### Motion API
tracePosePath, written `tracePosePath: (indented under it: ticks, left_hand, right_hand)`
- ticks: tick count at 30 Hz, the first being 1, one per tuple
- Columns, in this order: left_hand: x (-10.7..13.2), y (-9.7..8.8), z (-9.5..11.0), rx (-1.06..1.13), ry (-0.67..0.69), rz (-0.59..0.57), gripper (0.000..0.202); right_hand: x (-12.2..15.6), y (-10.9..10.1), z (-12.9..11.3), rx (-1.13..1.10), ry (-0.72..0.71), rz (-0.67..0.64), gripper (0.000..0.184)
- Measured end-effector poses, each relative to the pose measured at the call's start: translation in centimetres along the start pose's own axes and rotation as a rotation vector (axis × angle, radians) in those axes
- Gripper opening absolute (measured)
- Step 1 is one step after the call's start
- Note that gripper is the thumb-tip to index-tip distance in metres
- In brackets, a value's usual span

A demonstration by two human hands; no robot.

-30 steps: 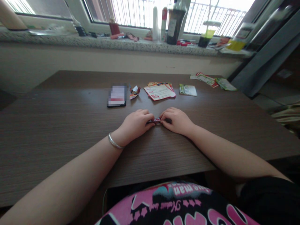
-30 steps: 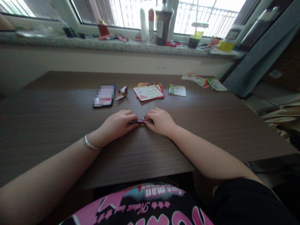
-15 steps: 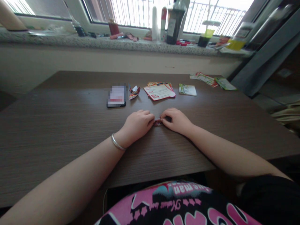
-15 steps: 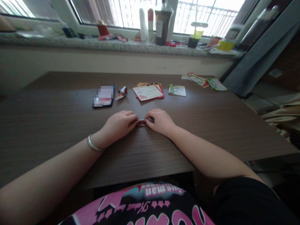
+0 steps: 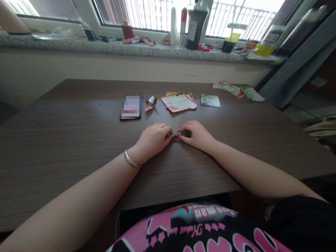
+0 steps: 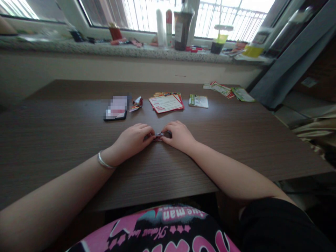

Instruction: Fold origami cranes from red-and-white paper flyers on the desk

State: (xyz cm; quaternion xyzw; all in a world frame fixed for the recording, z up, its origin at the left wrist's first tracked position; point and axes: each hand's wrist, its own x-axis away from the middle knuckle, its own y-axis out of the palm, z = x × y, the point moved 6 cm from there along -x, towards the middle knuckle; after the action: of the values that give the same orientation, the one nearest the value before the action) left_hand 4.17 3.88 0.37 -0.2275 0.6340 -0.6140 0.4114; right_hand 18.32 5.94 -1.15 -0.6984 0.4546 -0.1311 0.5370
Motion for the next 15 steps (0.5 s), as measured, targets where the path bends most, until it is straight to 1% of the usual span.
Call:
tracePosePath:
  ticks: [2,4,8,15]
  left_hand:
    - [0.05,-0.05,-0.11,0.055,-0.017,0.023,0.024]
    - [0.08,0.00,-0.07,0.071,-0.007,0.027,0.028]
    - [0.14,0.19,0.15,0.041,0.042,0.009,0.023]
    - [0.15,0.31,0.26,0.092,0.088,0.020,0.019]
  right_hand:
    - [-0.02,0.02,0.04,-0.032,0.007,0.009,0.016]
    - [-0.02,0.03,0.02,-0.058,0.010,0.015,0.015]
    - [-0.02,-0.04,-0.09,-0.085,0.016,0.018,0.011]
    - [0.05,-0.01,-0.24,-0.078,0.024,0.009,0.010]
